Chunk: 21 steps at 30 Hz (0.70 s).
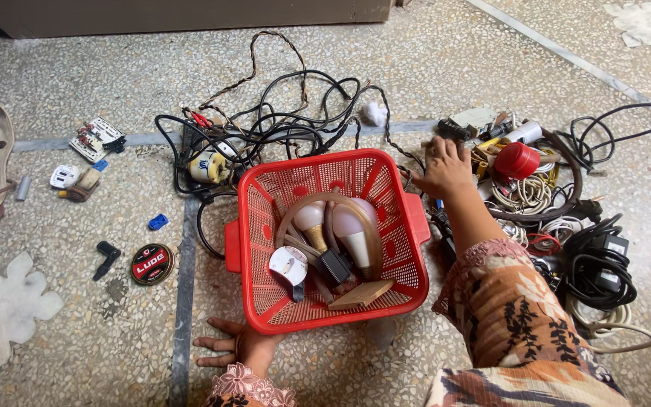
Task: The person sorts a pile of electronic waste and miscellaneous items on the floor, picking up light bulbs, power adapters, and various cables. They place the selected items into a red plastic basket, organizing the clutter by hand.
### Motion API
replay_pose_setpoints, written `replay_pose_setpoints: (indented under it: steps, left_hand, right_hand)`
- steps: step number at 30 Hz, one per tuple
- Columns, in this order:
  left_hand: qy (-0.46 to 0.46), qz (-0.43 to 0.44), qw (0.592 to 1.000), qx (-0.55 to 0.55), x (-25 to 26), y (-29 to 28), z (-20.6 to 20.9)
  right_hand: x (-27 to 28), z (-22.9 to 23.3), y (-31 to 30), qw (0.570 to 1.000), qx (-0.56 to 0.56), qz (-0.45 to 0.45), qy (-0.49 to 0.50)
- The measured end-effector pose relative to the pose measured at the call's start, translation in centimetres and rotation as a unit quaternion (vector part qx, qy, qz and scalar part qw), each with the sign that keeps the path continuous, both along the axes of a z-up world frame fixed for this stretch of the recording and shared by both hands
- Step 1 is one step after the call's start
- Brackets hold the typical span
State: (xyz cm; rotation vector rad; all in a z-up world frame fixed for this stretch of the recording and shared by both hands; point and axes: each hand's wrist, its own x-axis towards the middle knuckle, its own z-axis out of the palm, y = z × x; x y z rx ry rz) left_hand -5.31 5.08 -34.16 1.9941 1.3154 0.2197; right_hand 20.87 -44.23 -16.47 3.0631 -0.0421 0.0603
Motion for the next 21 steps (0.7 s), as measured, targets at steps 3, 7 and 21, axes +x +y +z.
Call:
replay_pose_setpoints:
  steps: [3, 7, 21]
  left_hand:
    - [-0.011, 0.006, 1.0, -0.008, 0.1, 0.3, 0.1]
    - [-0.018, 0.015, 1.0, -0.017, 0.0, 0.2, 0.0]
    - [-0.044, 0.025, 0.998, -0.042, 0.9, 0.0, 0.0]
  right_hand:
    - [-0.8, 2.4, 0.4, 0.985, 0.109, -0.024, -0.131]
    - [-5.4, 9.2, 2.4, 0.858, 0.363, -0.021, -0.363]
    - [-18.5, 17.9, 14.9, 0.63, 0.746, 0.108, -0.187]
